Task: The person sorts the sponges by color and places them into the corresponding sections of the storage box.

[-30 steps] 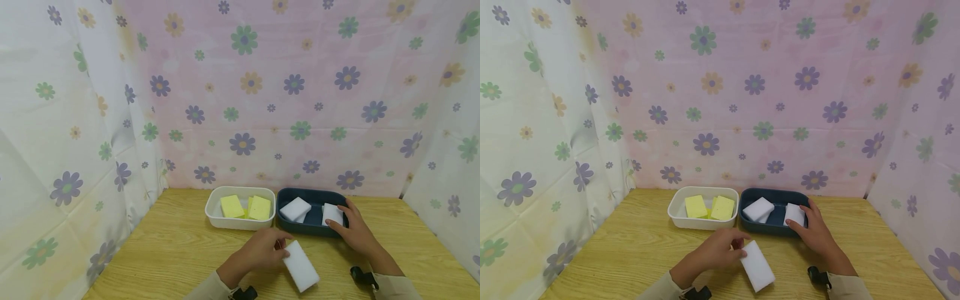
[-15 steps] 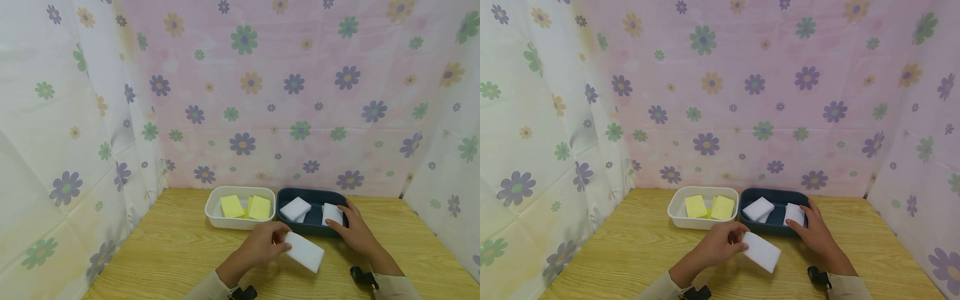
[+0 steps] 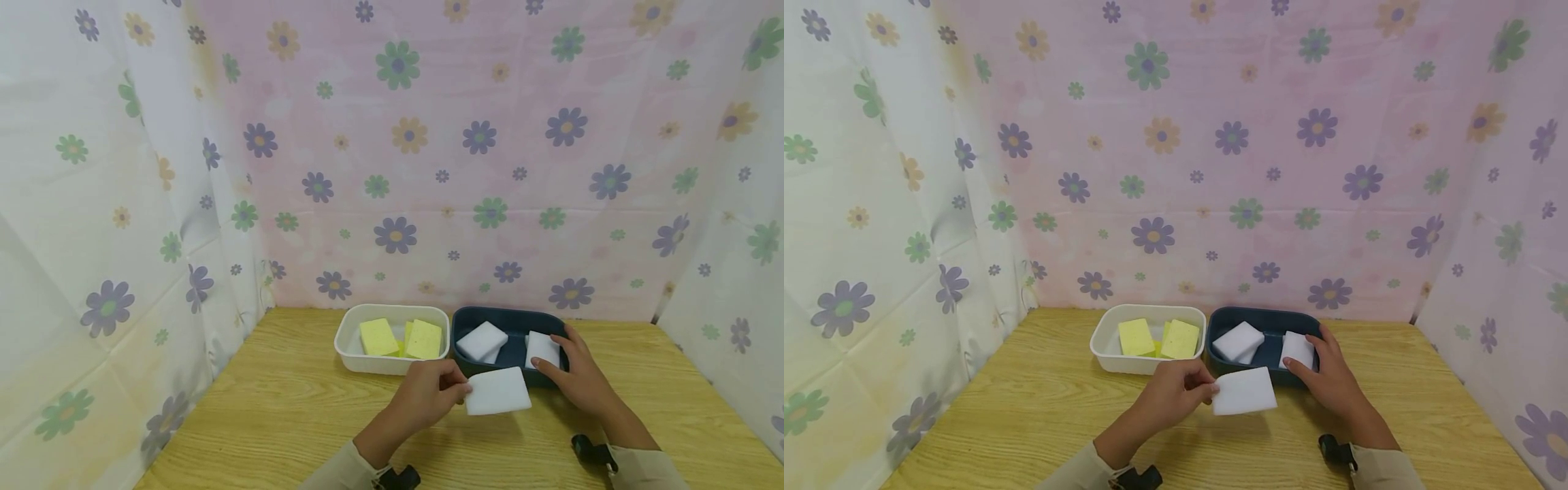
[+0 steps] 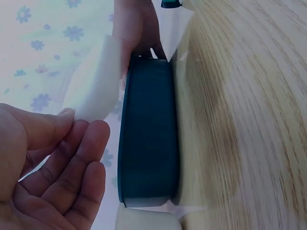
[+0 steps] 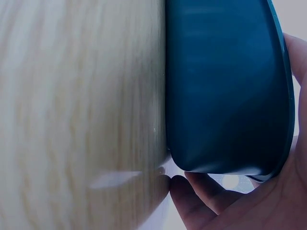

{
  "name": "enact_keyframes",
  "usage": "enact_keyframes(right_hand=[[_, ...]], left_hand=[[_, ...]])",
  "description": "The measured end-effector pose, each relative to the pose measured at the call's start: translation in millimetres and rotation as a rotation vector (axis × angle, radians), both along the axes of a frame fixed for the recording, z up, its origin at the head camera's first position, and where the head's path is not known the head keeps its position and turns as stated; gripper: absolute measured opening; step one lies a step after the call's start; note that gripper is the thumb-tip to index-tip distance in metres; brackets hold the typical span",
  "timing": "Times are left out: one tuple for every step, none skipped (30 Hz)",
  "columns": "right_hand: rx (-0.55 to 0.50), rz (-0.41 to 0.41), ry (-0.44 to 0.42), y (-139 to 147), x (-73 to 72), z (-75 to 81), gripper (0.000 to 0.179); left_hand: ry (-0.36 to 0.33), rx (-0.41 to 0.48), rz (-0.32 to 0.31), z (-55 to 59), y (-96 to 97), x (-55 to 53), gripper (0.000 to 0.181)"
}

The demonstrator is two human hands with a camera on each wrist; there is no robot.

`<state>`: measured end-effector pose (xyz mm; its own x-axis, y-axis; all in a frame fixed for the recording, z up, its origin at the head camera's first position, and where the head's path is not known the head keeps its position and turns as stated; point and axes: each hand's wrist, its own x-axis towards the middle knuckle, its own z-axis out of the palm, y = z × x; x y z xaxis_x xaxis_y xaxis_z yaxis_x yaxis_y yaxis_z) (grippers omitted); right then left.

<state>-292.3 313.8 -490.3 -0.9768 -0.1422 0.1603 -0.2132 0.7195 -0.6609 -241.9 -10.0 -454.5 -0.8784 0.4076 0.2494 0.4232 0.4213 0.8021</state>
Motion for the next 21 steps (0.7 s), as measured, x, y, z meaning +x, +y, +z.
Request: enact_keyframes(right_hand=[[0.0,-0.002,0.0,0.3,-0.2,-0.2,0.093],[0.0,-0.005,0.001,0.6,-0.5,-0.5,0.093],[-0.001,-0.007,0.001,0.9,-1.1,-1.0,0.094],[-0.001,-0.009,0.002,1.2,-1.7,-1.5,0.094],[-0.001,-0.01,0.004,1.6,-2.2,-2.0,0.094],[-0.002,-0.012,0.003,1.9,-2.6,-2.4,0.095],[-0.002,-0.015,0.002,1.9,-2.8,-3.0,0.095],[-0.004,-0.013,0.003,2.0,-3.0,-3.4,0.094],[-0.006,-0.013,0.003,2.1,-3.1,-3.9,0.094],[-0.007,-0.011,0.004,2.1,-2.9,-4.0,0.094],[-0.01,-0.011,0.004,2.2,-2.8,-4.2,0.094],[-0.012,-0.011,0.003,2.2,-2.5,-4.1,0.094],[-0.013,-0.012,0.004,2.3,-2.3,-4.1,0.094],[-0.013,-0.011,0.004,2.3,-2.1,-4.0,0.093],[-0.016,-0.011,0.005,2.4,-1.9,-3.8,0.093],[-0.017,-0.008,0.007,2.3,-1.5,-3.3,0.093],[-0.017,-0.008,0.01,2.3,-1.3,-3.1,0.092],[-0.017,-0.006,0.01,2.0,-0.9,-2.6,0.092],[-0.017,-0.006,0.013,2.0,-0.9,-2.4,0.092],[-0.018,-0.005,0.013,1.8,-0.7,-2.1,0.092],[-0.018,-0.005,0.014,1.7,-0.7,-1.9,0.092]], left_hand=[[0.002,0.003,0.003,0.1,0.9,-0.4,0.01],[0.002,0.008,0.007,0.2,1.8,-1.2,0.011],[0.003,0.014,0.013,0.2,2.6,-1.9,0.011],[0.005,0.018,0.019,0.3,3.4,-2.8,0.011],[0.009,0.019,0.026,0.4,4.1,-3.8,0.012],[0.013,0.019,0.032,0.5,4.9,-5.0,0.012],[0.016,0.022,0.038,0.4,5.4,-5.9,0.012],[0.016,0.026,0.043,0.3,6.1,-7.1,0.013],[0.016,0.028,0.045,0.4,6.9,-8.4,0.013],[0.016,0.03,0.049,0.6,7.8,-9.8,0.013],[0.013,0.031,0.055,1.0,8.9,-11.4,0.013],[0.008,0.032,0.062,1.8,10.1,-13.0,0.013],[0.003,0.033,0.069,2.9,11.5,-14.6,0.013],[-0.005,0.034,0.076,3.9,13.0,-16.5,0.013],[-0.008,0.032,0.083,5.3,14.4,-18.1,0.012],[-0.008,0.029,0.093,6.5,15.8,-19.8,0.013],[-0.009,0.029,0.1,7.8,17.2,-21.2,0.013],[-0.006,0.028,0.107,9.2,18.4,-22.5,0.013],[0.005,0.027,0.115,10.3,19.6,-23.9,0.013],[0.016,0.03,0.121,11.3,20.7,-25.3,0.012],[0.028,0.028,0.131,12.4,21.5,-26.3,0.011]])
